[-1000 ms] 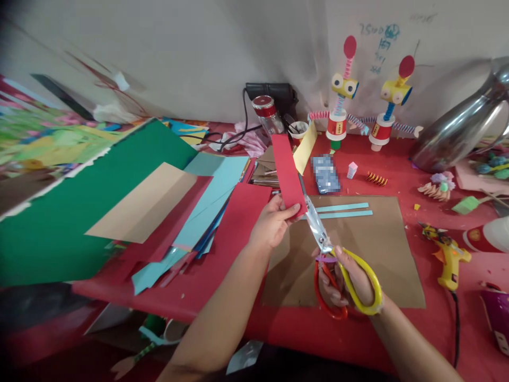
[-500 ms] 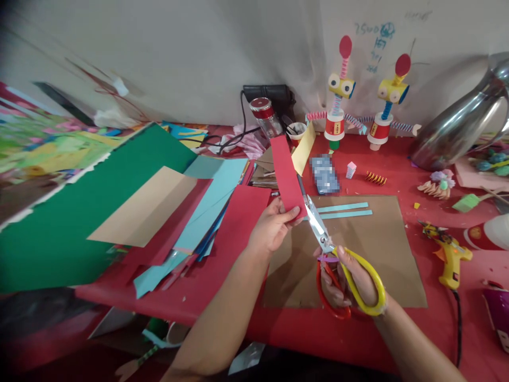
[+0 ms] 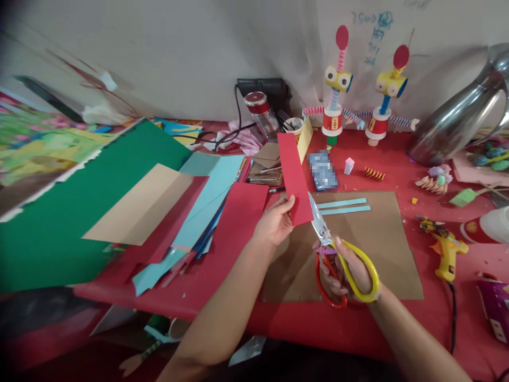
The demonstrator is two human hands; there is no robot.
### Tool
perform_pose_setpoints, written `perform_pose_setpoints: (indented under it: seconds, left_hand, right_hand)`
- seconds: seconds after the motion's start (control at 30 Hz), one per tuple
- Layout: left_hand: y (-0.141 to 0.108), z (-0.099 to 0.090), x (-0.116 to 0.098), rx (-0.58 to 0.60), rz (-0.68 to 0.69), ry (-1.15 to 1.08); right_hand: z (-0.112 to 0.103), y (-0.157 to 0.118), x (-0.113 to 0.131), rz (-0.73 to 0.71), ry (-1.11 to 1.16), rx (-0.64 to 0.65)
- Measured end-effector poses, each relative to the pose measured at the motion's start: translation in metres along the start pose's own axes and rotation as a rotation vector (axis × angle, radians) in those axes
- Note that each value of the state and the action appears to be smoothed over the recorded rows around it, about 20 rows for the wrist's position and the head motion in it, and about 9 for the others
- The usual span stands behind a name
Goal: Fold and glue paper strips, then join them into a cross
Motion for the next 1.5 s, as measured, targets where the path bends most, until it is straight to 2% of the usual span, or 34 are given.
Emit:
perform_pose_setpoints:
  seconds: [0.1, 0.27, 0.47, 0.67, 0.83, 1.03, 1.13, 1.27, 1.37, 1.5]
  left_hand:
    - [0.005, -0.004, 0.003, -0.041, -0.045, 0.015]
    - [0.006, -0.005, 0.002, -0.046, 0.000, 0.047]
    - [0.003, -0.005, 0.000, -0.010, 0.053, 0.056]
    - [-0.003, 0.000, 0.011, 0.018, 0.021, 0.110]
    - [-0.004, -0.001, 0.007, -0.021, 0.064, 0.079]
    - [-0.008, 0.003, 0.008, 0.032, 0.038, 0.074]
    - [-0.009, 0.004, 0.009, 0.029, 0.015, 0.060]
    - [-0.014, 0.007, 0.012, 0.050, -0.034, 0.060]
    - [-0.024, 0.015, 0.021, 0.103, -0.057, 0.057]
    - [-0.036, 0.026, 0.032, 0.192, -0.070, 0.098]
  right_hand:
    - [-0.001, 0.001, -0.002, 0.008, -0.001, -0.007]
    - [0.001, 0.000, -0.001, -0.006, 0.002, 0.012]
    - [0.000, -0.002, 0.001, -0.032, -0.004, 0.029]
    - [-0.002, -0.001, 0.000, -0.038, 0.026, -0.003]
    - [0.000, -0.004, 0.006, -0.076, 0.024, 0.013]
    - [0.000, -0.005, 0.010, -0.095, 0.024, -0.013]
    - [-0.002, -0.005, 0.015, -0.197, -0.032, -0.087]
    - [-0.008, -0.006, 0.025, -0.395, -0.238, -0.261]
    - [-0.013, -0.006, 0.027, -0.430, -0.352, -0.340]
    - [-0.017, -0.009, 0.028, -0.498, -0.351, -0.388]
Point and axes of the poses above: each hand's wrist, its own y-axis towards the middle knuckle, its own z-axis out of the palm, x = y × z, the point moved 5 cm from there along y, towards the middle knuckle, and after that the axes turned 5 degrees about y, right-handed, at the moved point
